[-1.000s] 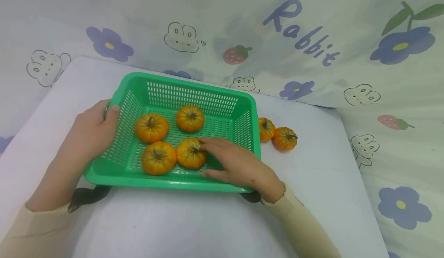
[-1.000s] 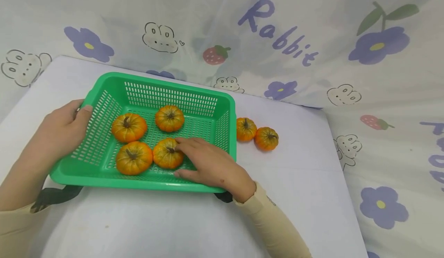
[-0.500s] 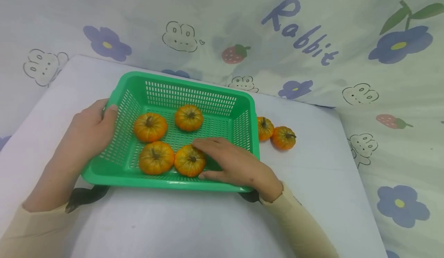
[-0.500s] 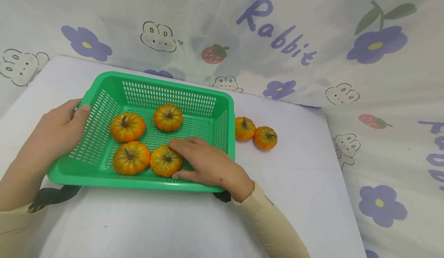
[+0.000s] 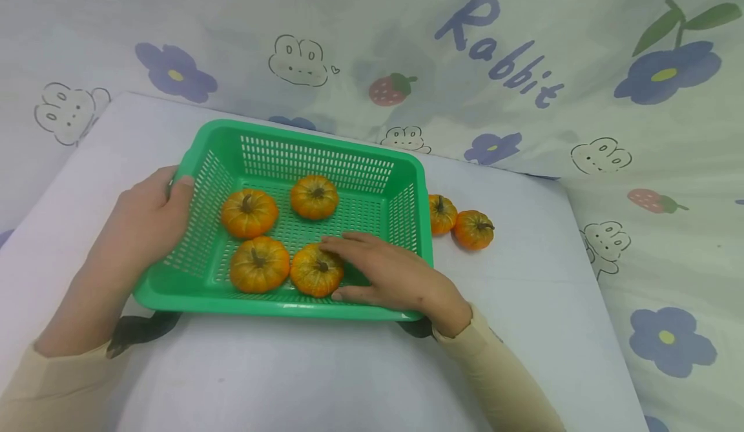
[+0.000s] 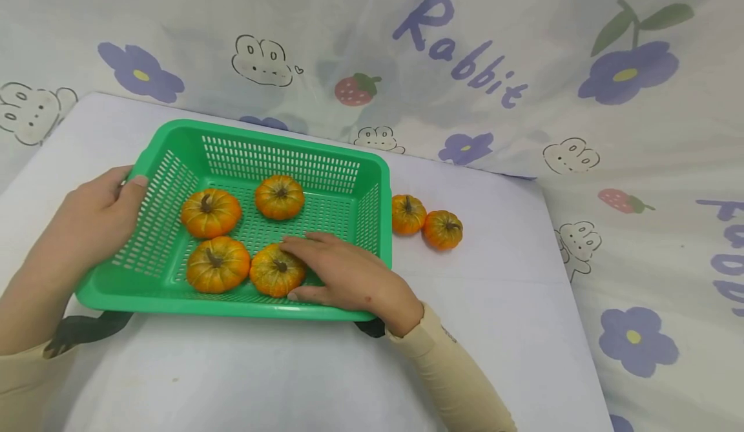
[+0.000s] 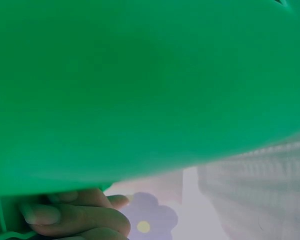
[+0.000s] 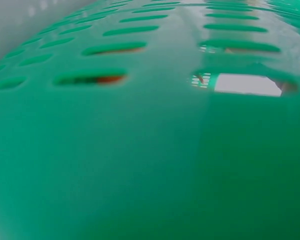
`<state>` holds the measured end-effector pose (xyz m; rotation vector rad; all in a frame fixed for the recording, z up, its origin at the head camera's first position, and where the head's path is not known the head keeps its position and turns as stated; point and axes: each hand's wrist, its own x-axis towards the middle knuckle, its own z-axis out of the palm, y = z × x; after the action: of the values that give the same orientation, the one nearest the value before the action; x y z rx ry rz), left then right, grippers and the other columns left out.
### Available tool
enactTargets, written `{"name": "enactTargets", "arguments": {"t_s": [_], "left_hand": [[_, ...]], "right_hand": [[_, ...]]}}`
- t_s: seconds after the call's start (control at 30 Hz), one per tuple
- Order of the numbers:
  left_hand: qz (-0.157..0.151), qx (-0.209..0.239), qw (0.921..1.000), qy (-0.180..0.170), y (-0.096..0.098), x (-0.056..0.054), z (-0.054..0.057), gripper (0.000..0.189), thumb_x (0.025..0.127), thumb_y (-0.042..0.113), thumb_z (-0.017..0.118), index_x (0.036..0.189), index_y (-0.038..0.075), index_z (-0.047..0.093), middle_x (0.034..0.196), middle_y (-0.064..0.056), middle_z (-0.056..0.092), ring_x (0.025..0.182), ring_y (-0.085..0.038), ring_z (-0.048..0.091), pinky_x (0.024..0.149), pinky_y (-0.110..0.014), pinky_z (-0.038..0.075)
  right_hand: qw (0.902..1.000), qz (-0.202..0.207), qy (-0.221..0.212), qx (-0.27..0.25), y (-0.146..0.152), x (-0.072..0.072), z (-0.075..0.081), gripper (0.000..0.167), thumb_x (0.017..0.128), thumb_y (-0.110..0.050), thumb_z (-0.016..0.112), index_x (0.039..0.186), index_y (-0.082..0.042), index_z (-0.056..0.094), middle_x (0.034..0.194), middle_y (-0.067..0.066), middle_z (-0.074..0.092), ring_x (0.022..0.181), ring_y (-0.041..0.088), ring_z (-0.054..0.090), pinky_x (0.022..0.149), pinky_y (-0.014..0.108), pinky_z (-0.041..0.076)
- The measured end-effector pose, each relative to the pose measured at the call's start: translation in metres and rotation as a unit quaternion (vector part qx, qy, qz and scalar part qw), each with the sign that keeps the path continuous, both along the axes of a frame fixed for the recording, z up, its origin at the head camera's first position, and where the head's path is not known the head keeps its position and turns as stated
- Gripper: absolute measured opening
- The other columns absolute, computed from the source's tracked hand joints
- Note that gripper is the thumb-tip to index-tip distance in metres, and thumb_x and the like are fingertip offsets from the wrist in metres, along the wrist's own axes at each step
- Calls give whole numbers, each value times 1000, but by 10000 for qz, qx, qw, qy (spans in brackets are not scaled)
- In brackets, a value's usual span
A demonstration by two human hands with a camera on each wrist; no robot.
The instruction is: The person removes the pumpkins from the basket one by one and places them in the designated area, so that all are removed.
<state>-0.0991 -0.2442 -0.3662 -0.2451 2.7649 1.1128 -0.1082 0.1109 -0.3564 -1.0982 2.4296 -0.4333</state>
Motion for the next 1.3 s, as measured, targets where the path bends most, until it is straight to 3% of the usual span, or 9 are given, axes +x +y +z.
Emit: {"name": "enactTargets", "arguments": {"t_s": [0.13,0.33,0.53,0.67,0.87,1.03,1.2,1.3], "left_hand": [[6,20,10000,17,0,0,1,72,111,47,18,161,-5,24,115,-32,57,75,-34,63,52,-41,53],[1,34,10000,-18,1,0,1,73,111,48,18,162,-5,21,116,-32,56,76,-35,63,52,-41,53],[1,28,10000,-17,1,0,2,73,111,48,17,162,-5,23,113,-31,57,74,-33,62,52,-41,52],[19,16,10000,-25,0,0,1,73,111,48,18,162,-5,22,114,-31,57,75,-34,63,52,-41,52],[10,10,10000,1,0,-1,1,73,111,48,18,162,-4,22,116,-31,57,79,-36,63,53,-40,52],[19,47,10000,-17,1,0,3,73,111,48,18,162,-4,23,115,-31,57,78,-35,63,54,-40,52],[15,33,10000,18,1,-1,3,72,111,47,18,162,-4,24,116,-31,56,80,-37,63,54,-40,52],[16,27,10000,18,0,-1,3,72,111,47,18,162,-4,24,115,-31,56,80,-37,63,54,-40,52]], "right_hand": [[9999,45,113,-12,0,-1,-1,78,98,-47,73,163,-21,38,160,-2,46,146,18,42,120,37,34],[9992,82,337,181,0,0,0,71,98,-51,71,158,-23,48,143,0,53,121,15,49,100,32,50],[9995,-233,102,197,-2,0,1,67,96,-48,75,151,-17,53,148,-2,54,135,18,48,116,36,39],[9983,-451,-67,372,-4,0,1,70,95,-48,77,152,-17,51,146,-2,58,132,16,53,113,36,43],[9965,-529,-89,639,-4,0,2,82,95,-53,74,162,-19,40,155,1,51,141,20,49,116,40,41],[9959,-499,127,748,-4,0,1,78,95,-58,72,158,-20,47,140,0,58,120,17,58,101,37,52],[9955,-617,59,715,-4,1,1,77,94,-55,74,155,-14,50,148,1,56,135,19,52,111,40,46],[9953,-672,9,701,-4,1,1,77,93,-53,76,154,-12,49,149,3,57,136,20,53,113,40,44]]}}
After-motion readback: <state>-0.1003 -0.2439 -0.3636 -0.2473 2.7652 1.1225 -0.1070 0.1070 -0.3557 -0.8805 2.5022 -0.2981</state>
